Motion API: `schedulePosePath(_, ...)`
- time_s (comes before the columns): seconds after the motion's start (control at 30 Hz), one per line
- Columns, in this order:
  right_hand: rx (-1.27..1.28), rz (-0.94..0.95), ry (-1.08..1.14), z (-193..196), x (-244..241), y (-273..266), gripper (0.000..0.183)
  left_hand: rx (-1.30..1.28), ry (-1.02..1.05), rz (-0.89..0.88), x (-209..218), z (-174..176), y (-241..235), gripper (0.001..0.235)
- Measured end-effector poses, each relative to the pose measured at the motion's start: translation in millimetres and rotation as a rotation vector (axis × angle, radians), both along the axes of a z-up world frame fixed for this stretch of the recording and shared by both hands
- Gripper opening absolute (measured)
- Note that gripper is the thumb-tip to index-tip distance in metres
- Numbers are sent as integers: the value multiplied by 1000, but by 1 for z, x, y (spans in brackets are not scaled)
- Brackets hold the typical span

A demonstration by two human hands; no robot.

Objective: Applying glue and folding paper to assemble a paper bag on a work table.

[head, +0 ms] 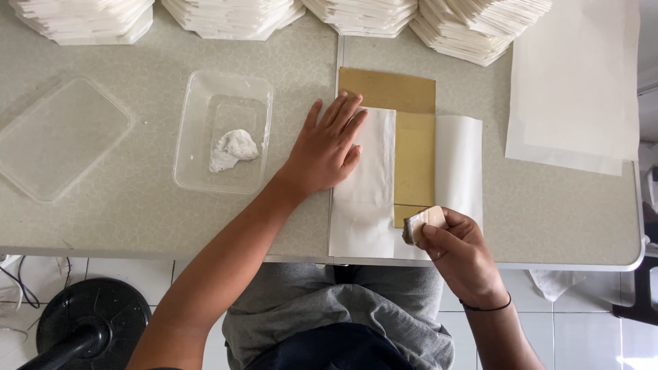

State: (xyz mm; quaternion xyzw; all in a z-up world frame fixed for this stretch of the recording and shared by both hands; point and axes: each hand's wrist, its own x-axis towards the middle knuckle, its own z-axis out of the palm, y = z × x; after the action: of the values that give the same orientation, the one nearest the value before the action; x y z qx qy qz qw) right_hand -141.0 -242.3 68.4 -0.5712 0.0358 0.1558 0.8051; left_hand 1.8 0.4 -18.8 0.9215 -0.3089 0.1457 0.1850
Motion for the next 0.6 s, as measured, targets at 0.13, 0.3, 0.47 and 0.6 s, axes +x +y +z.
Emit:
schedulePosePath(0.13, -61, -101, 20, -9, -7, -2, 7, -5, 43, -6, 1, -2, 0, 54)
schedulePosePath(0.3, -303, -140, -154, 3, -14, 10, 6, 40, 21, 3, 1, -2, 0, 54)
schedulePosePath(0.47, -643, -166, -471, 12, -18, 16, 11, 23, -4, 0, 2, -4, 0, 54)
schedulePosePath(0.6, -1276, -95, -1282, 3, -6, 14, 13, 15, -2, 10, 0, -2, -1, 53)
